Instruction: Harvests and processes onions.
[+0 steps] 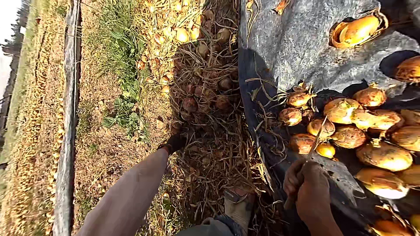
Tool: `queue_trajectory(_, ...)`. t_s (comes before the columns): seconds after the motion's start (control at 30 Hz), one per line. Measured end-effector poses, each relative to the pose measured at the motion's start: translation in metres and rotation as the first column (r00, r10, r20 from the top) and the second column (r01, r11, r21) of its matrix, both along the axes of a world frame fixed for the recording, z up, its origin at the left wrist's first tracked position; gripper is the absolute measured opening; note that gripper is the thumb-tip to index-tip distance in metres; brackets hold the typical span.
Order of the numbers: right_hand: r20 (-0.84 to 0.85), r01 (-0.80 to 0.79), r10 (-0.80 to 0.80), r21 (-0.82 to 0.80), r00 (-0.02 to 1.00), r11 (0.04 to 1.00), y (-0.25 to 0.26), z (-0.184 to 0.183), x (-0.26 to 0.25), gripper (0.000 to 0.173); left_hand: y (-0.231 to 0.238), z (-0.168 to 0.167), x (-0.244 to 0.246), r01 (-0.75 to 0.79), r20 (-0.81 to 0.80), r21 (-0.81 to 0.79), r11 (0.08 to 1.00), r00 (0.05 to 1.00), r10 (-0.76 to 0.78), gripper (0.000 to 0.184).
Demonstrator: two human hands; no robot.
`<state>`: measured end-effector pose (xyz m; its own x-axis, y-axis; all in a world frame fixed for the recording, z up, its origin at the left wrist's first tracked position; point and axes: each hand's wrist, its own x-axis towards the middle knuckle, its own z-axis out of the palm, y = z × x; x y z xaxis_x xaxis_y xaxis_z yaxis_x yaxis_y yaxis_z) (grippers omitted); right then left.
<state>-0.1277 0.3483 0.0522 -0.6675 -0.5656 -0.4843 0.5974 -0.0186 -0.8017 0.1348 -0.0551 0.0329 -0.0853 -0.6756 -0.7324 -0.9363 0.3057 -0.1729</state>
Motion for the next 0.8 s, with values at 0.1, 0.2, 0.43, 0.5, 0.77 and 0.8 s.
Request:
queue_trajectory(0.1,-0.004,-0.093,0.095,0.146,0.996,0.985,0.000,0.006,0.002,0.049,0.016,0.024,-0.009,-0.072,-0.235,-0.010,0.997,0.970,0.067,0.046)
queue_trajectory(0.2,-0.040,-0.295,0.328,0.344,0.944,0.891,-0.007,0.004,0.008,0.053,0.051,0.079,-0.053,0.006,-0.413,0.031,1.000,0.911,0.007,0.041)
queue_trajectory(0.43,-0.117,-0.526,0.612,0.404,0.782,0.749,-0.024,0.014,0.045,0.079,0.177,0.137,-0.128,0.743,-0.716,0.157,0.651,0.539,-0.443,0.028)
queue_trajectory(0.5,-0.182,-0.382,0.428,0.238,0.886,0.893,-0.027,0.013,0.063,0.063,0.195,0.128,-0.129,0.828,-0.675,0.176,0.532,0.495,-0.548,0.027)
queue_trajectory(0.77,-0.213,0.075,-0.067,0.027,0.975,0.997,-0.013,0.013,0.016,0.052,0.034,0.048,-0.031,0.153,0.019,-0.060,0.986,0.988,-0.152,0.051)
queue_trajectory(0.8,-0.134,0.117,-0.115,0.010,0.984,0.993,-0.007,0.014,0.002,0.056,0.020,0.039,-0.004,0.085,0.023,-0.115,0.990,0.996,-0.083,0.054)
